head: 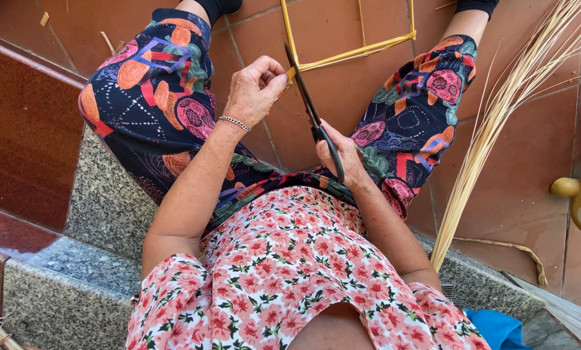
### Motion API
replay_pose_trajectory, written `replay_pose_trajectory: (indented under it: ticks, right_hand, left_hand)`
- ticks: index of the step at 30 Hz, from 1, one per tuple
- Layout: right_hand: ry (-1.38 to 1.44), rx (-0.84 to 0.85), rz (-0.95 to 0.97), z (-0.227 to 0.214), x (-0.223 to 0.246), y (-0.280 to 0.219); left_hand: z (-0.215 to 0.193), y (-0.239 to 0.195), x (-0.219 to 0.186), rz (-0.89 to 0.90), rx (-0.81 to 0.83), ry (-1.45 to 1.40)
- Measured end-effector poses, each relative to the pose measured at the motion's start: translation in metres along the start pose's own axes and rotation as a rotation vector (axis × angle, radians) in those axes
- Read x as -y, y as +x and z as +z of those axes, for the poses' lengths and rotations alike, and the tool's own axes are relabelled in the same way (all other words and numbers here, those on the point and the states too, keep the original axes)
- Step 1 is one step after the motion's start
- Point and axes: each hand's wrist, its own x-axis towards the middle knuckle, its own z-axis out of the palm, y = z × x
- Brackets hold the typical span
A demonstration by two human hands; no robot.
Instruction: The person sits on the floor and assembles a rectangular bamboo frame by wrapping thin bamboo strips around the joints. They use scissors to cut the strips and secure them in place.
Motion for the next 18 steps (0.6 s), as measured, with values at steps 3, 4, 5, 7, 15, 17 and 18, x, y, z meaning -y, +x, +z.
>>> replay_pose_trajectory:
  ticks: [3,4,5,7,15,17,18]
  right_hand:
    - [-0.060,-0.011,-0.067,-0.001,0.003,-0.001]
    - [-0.066,-0.018,-0.069,-0.001,0.004,0.001]
    - [-0.072,-0.025,-0.070,-0.002,0.005,0.001]
    - [-0.075,-0.037,-0.064,0.000,0.008,0.001]
    - [-0.320,-0.071,-0.003,0.002,0.000,0.016]
    - [-0.677,-0.049,0.027,0.004,-0.016,0.033]
    - [-0.852,-0.037,0.049,0.006,-0.027,0.040]
  left_hand:
    - [0.001,-0.001,0.002,0.008,-0.006,0.012]
    - [0.001,0.000,0.002,0.010,-0.009,0.011]
    - [0.002,0.000,0.002,0.012,-0.013,0.006]
    - [0.003,0.000,0.003,0.018,-0.021,-0.004]
    - [-0.008,-0.012,0.013,-0.088,0.025,0.180]
    - [-0.012,-0.015,0.016,-0.039,0.027,0.263]
    - [-0.011,-0.017,0.018,0.014,0.029,0.290]
